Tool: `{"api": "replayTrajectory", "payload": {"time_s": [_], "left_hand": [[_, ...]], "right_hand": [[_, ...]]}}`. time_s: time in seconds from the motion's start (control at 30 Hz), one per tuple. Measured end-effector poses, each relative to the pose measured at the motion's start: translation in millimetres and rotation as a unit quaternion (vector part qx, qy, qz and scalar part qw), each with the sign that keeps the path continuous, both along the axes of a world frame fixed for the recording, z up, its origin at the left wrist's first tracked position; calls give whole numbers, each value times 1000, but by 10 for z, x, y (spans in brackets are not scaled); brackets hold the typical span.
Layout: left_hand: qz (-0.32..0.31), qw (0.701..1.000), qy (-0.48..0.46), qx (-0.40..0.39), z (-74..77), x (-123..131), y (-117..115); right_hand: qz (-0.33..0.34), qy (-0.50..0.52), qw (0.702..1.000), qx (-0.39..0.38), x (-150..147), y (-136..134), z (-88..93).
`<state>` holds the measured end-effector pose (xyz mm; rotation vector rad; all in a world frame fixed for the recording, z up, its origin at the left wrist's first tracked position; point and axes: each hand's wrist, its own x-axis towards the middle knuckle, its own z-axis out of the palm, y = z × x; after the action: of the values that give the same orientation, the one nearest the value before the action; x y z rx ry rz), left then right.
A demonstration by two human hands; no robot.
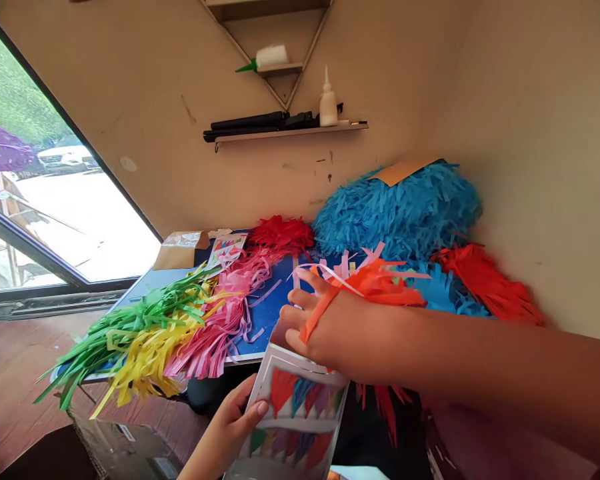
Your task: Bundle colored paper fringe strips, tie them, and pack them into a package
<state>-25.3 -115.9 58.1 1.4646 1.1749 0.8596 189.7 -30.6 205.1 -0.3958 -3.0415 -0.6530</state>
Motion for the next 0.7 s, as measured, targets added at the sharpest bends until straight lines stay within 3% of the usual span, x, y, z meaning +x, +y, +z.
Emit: {"api": "replayTrajectory", "payload": {"time_s": [0.17,0.37,0.63,0.7], "left_hand": [[-13,1000,-5,12,18,-18,-38],[-14,999,30,18,-8,-3,-62],[-29,998,43,20,13,57,-52],[-36,999,29,18,5,63,-44]], "right_hand": [[-19,-4,1000,-4,111,-14,220],[-38,-79,996,22,37,10,159],[-73,-164,979,-97,-140,-133,31],[-76,-161,970,-165,-133,-139,25]]}}
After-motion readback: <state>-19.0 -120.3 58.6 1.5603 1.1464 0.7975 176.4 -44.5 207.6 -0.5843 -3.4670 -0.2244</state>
